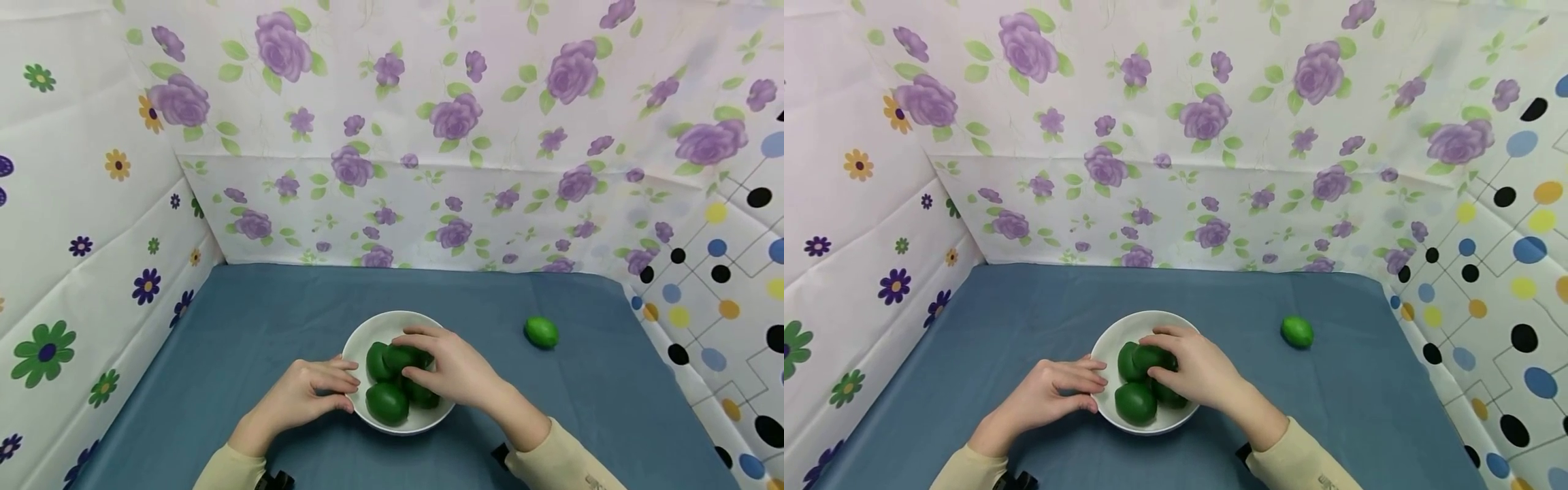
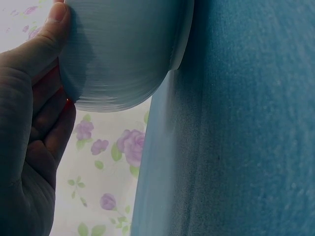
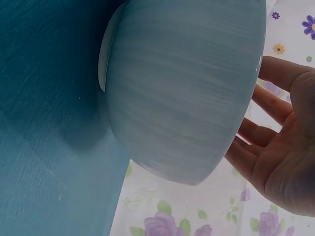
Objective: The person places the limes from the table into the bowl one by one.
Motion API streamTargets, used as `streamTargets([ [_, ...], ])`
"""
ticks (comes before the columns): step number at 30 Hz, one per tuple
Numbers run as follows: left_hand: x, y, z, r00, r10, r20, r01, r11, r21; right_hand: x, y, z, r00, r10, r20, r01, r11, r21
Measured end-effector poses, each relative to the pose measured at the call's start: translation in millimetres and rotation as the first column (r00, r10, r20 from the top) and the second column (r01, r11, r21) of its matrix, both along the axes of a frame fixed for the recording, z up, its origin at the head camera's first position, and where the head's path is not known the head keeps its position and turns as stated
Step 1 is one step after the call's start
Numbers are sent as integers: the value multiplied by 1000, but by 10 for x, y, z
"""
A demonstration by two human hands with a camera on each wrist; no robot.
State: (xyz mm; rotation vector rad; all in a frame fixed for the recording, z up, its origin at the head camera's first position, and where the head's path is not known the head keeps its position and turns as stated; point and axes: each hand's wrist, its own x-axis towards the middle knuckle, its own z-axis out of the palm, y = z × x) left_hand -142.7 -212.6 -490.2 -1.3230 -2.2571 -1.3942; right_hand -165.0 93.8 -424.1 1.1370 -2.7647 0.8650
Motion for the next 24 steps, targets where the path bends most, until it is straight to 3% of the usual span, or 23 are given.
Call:
streamTargets([
  [16, 17, -20, -41, 999, 18, 27, -18, 1000, 0, -7, 212, -23, 991, -131, 20, 133, 975, -176],
  [24, 18, -27, 2, 1000, 14, 27, -14, 1000, 1, -74, 442, -40, 981, -193, -19, 186, 963, -194],
])
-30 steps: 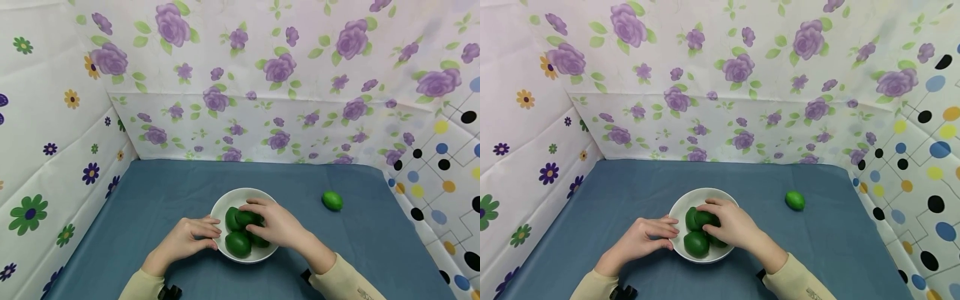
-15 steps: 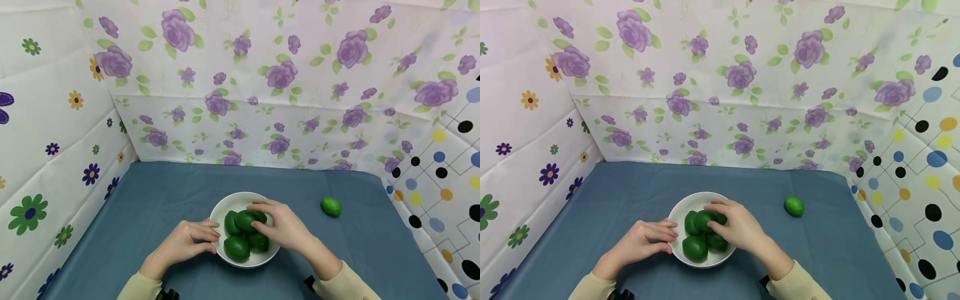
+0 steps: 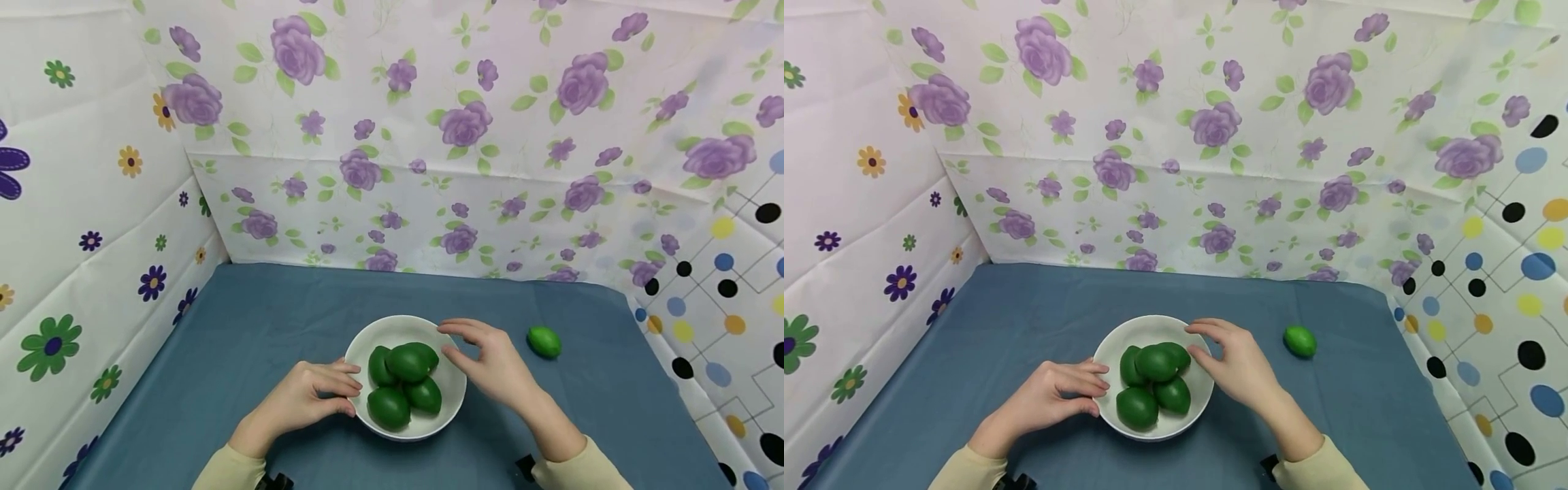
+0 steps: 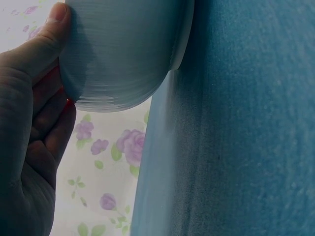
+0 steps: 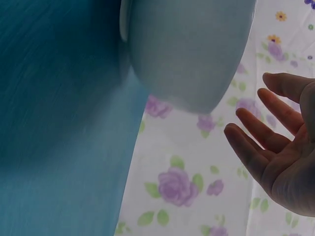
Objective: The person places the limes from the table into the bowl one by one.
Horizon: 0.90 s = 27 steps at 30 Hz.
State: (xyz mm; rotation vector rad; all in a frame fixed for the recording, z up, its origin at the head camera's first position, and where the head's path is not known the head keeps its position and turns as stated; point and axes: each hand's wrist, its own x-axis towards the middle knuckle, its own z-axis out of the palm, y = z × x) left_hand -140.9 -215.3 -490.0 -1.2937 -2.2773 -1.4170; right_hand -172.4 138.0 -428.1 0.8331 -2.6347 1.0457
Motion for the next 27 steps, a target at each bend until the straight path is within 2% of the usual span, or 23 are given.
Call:
streamTargets([
  [6, 13, 1, -14, 1000, -9, -26, 10, 1000, 17, -29, 219, -52, 997, -78, 18, 78, 997, 10],
  [16, 2, -13, 4, 1000, -6, 6, 6, 1000, 13, -127, 614, -151, 978, -207, 8, 207, 978, 35],
  [21, -6, -27, 2, 1000, -12, -20, 12, 1000, 14, -154, 813, -239, 964, -265, 20, 262, 960, 97],
  [27, -12, -5, -28, 1000, -26, -12, 26, 999, 27, -178, 1095, -264, 947, -316, 55, 301, 936, 184],
])
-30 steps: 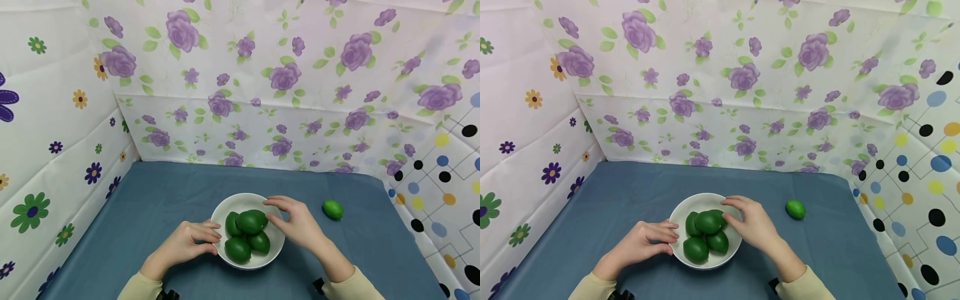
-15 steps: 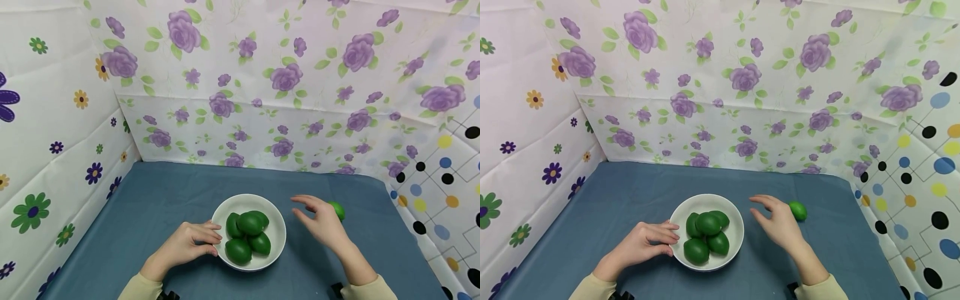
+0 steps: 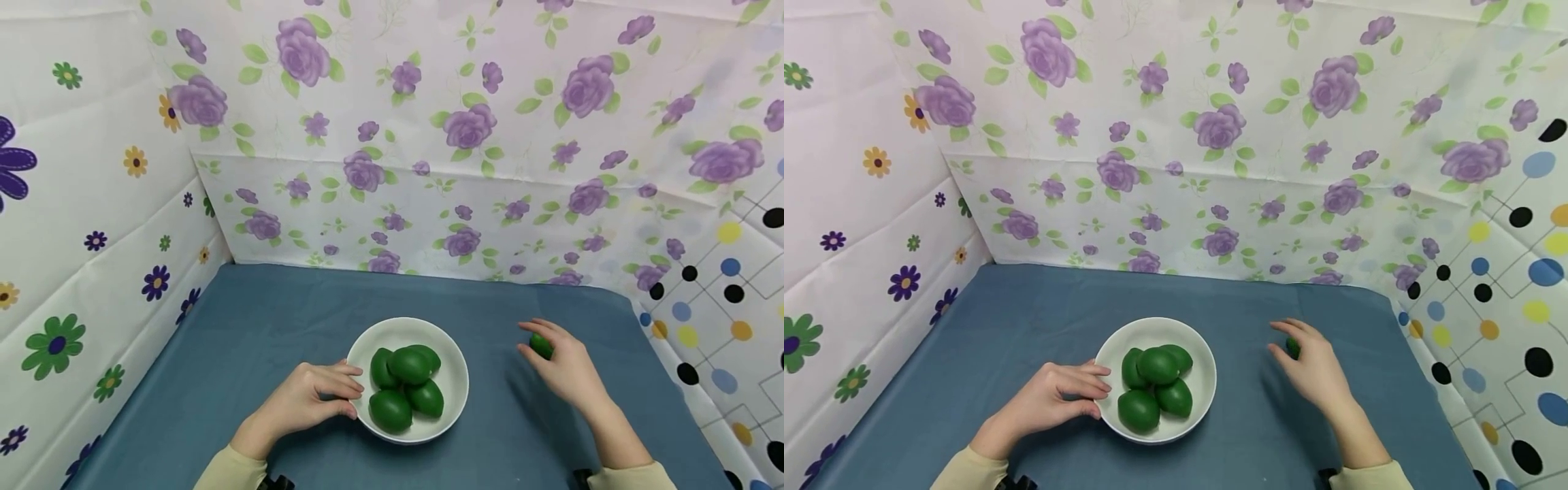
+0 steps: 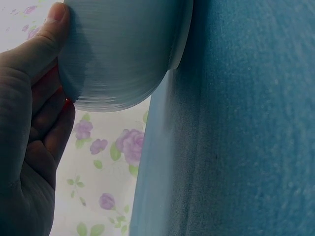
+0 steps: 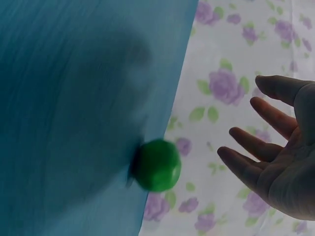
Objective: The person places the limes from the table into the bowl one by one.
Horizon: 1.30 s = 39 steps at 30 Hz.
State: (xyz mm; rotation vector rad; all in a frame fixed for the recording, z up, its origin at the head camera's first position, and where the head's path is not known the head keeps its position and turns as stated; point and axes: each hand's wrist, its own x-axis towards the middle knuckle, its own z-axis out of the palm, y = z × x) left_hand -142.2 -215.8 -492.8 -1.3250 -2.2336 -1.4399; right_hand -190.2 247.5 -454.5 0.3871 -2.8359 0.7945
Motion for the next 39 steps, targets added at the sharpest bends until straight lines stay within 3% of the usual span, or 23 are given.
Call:
streamTargets([
  [8, 12, 31, -18, 1000, 4, -2, -4, 1000, 7, -35, 315, -25, 995, -38, 88, 34, 998, 48],
  [13, -10, 11, 9, 1000, 0, -11, 0, 1000, 4, -105, 448, -45, 988, -25, 153, 14, 997, 73],
  [22, 2, -10, 28, 999, 27, 40, -25, 999, -31, -202, 565, -39, 964, -15, 267, -25, 989, 145],
  [39, -19, -10, 3, 999, 24, 26, -23, 999, -40, -300, 639, -58, 946, -77, 315, 17, 982, 189],
])
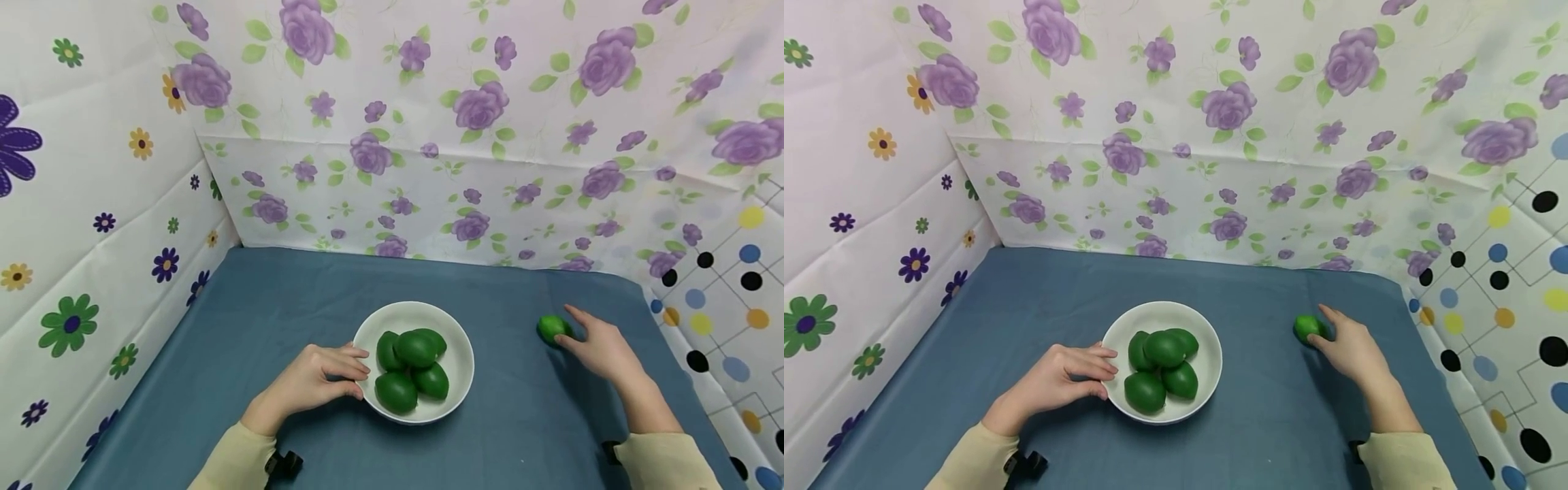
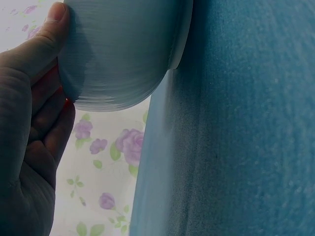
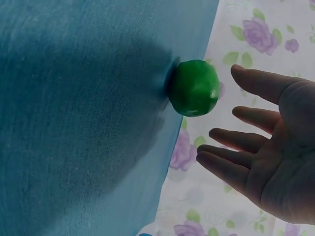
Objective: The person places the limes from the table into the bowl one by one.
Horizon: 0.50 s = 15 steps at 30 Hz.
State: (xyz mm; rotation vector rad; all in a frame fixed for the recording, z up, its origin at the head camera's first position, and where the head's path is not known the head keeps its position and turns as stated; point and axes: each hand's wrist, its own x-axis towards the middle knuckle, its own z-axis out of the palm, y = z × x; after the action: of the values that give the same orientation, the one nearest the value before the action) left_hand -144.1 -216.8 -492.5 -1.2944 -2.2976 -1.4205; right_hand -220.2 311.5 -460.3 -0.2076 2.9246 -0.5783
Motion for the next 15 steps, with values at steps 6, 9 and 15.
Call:
streamTargets([
  [6, 1, -1, 13, 1000, 4, 1, -4, 1000, -13, -13, -7, 26, 1000, -15, 9, 15, 1000, 9],
  [9, -2, -7, 7, 1000, 3, 2, -3, 1000, -8, -25, -29, 36, 1000, -12, 13, 12, 1000, 3],
  [15, 5, -14, 6, 1000, 3, 14, -3, 1000, -10, -50, -65, 16, 1000, -4, 24, 3, 1000, 8],
])
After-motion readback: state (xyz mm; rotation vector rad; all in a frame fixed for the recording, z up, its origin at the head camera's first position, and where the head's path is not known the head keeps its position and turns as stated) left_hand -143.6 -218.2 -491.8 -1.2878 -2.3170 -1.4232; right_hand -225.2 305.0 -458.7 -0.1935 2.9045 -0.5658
